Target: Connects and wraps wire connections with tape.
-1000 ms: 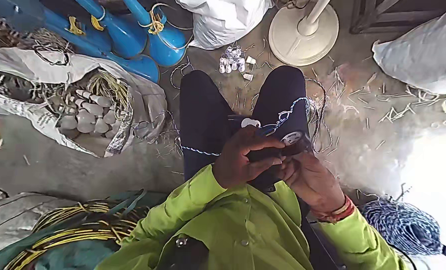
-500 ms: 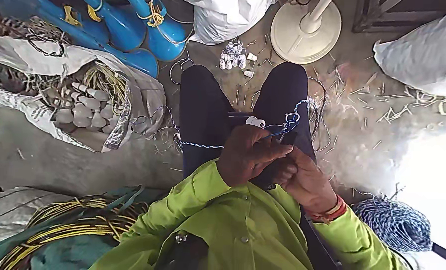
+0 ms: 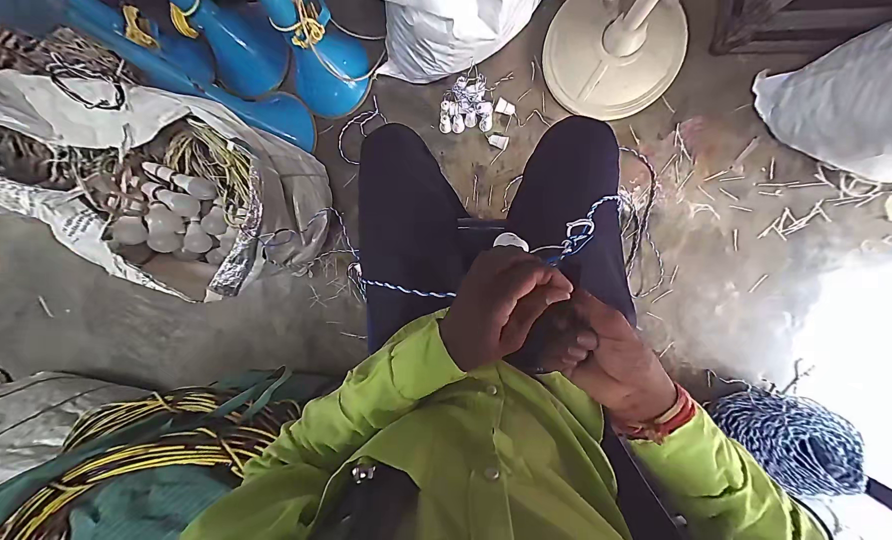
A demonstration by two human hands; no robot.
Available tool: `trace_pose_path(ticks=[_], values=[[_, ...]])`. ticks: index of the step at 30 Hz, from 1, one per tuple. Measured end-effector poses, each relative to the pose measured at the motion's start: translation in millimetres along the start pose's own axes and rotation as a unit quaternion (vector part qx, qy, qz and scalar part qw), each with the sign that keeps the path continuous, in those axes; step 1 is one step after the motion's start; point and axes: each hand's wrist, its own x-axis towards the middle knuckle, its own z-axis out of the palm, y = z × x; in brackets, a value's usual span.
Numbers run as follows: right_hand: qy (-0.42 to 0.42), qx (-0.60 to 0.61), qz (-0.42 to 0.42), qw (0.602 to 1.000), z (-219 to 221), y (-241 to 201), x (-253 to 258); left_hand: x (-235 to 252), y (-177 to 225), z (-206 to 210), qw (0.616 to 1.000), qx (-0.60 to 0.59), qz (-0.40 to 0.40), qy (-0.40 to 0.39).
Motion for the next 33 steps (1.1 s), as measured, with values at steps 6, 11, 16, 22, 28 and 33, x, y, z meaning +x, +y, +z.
trace_pose_path(ticks=[6,11,16,22,28,33], values=[[0.078,-0.21,-0.248,0.942,-14.8,5.2,8.2,3.7,8.4,-7.4,0.966,-0.178,-0.182,-0.037],[0.093,-0.482,-0.574,0.656,-37.2,5.5,1.8,3.0,14.8,-11.0,0.953,-0.185,-0.238,-0.039],[0.093,-0.52,-0.53,0.663,-26.9,12.4,5.9,5.0,17.7,-10.1,0.945,-0.188,-0.26,-0.066],[-0.052,-0.47,-0.465,0.748,-38.5,-5.2,2.7,5.3,9.3,-14.0,0.909,-0.281,-0.287,-0.111],[-0.097,-0.291,-0.462,0.832,-37.3,-0.7,1.0,11.9,7.6,-16.6,0.876,-0.359,-0.292,-0.135],[-0.051,-0.26,-0.519,0.813,-33.3,-2.3,1.8,11.0,4.4,-24.6,0.886,-0.339,-0.284,-0.136]])
